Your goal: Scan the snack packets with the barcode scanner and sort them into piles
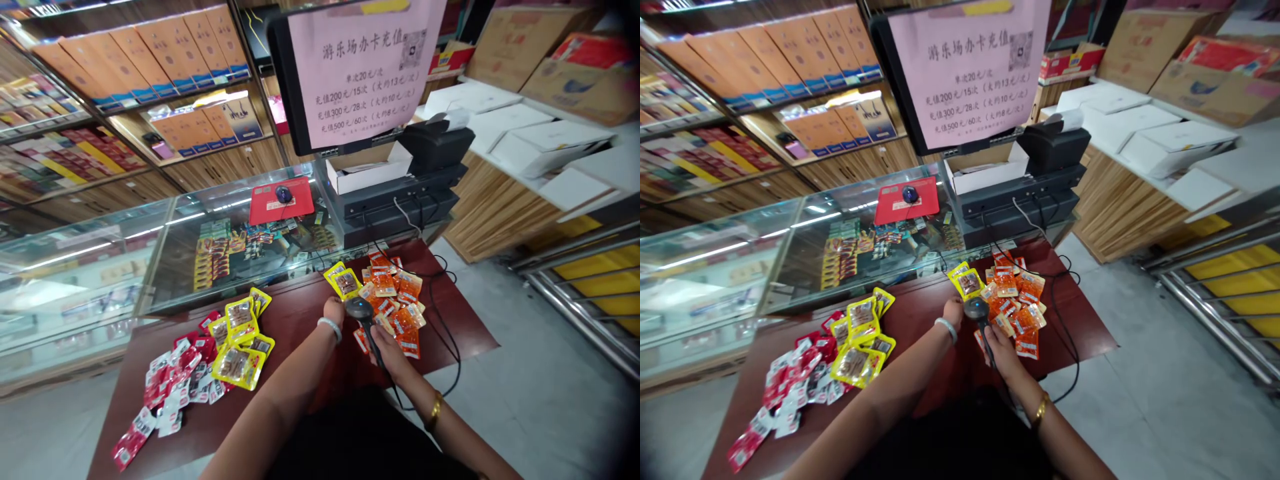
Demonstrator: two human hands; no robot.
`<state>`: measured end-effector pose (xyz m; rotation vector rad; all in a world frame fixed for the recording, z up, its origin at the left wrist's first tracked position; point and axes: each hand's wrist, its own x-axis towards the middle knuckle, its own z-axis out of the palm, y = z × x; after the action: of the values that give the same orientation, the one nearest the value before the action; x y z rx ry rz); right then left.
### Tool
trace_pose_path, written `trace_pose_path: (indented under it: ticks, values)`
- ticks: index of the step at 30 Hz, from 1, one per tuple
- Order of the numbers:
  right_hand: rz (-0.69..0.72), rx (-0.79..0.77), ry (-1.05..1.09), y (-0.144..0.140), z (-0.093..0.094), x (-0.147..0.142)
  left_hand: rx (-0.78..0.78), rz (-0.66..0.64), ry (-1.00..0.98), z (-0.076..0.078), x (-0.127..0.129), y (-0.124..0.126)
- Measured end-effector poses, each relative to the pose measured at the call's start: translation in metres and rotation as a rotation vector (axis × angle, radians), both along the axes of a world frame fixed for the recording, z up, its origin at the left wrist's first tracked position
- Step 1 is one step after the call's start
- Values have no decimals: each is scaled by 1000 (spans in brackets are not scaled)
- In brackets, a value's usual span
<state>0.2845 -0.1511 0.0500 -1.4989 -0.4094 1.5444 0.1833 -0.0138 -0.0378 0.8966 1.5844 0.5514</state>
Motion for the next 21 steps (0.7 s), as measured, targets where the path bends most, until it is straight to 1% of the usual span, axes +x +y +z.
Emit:
trace_pose_path:
  ticks: [2,4,6,8,11,14,17,21]
  values:
    - [25,3,14,0,2,-3,-20,23,-46,6,-10,-5]
    - [50,3,33,1,3,-9,-28,36,-111,15,-29,-14]
    - [75,4,40,1,3,-17,-20,50,-199,22,-57,-26]
    - [119,24,31,4,4,-27,1,87,-268,27,-91,-41]
    - [203,55,10,10,8,-46,25,158,-276,32,-142,-64]
    - [306,75,32,21,17,-70,59,183,-280,37,-182,-85]
    - [434,123,84,32,26,-97,109,218,-298,46,-207,-101]
    - [567,153,87,39,30,-131,99,346,-248,54,-230,-117]
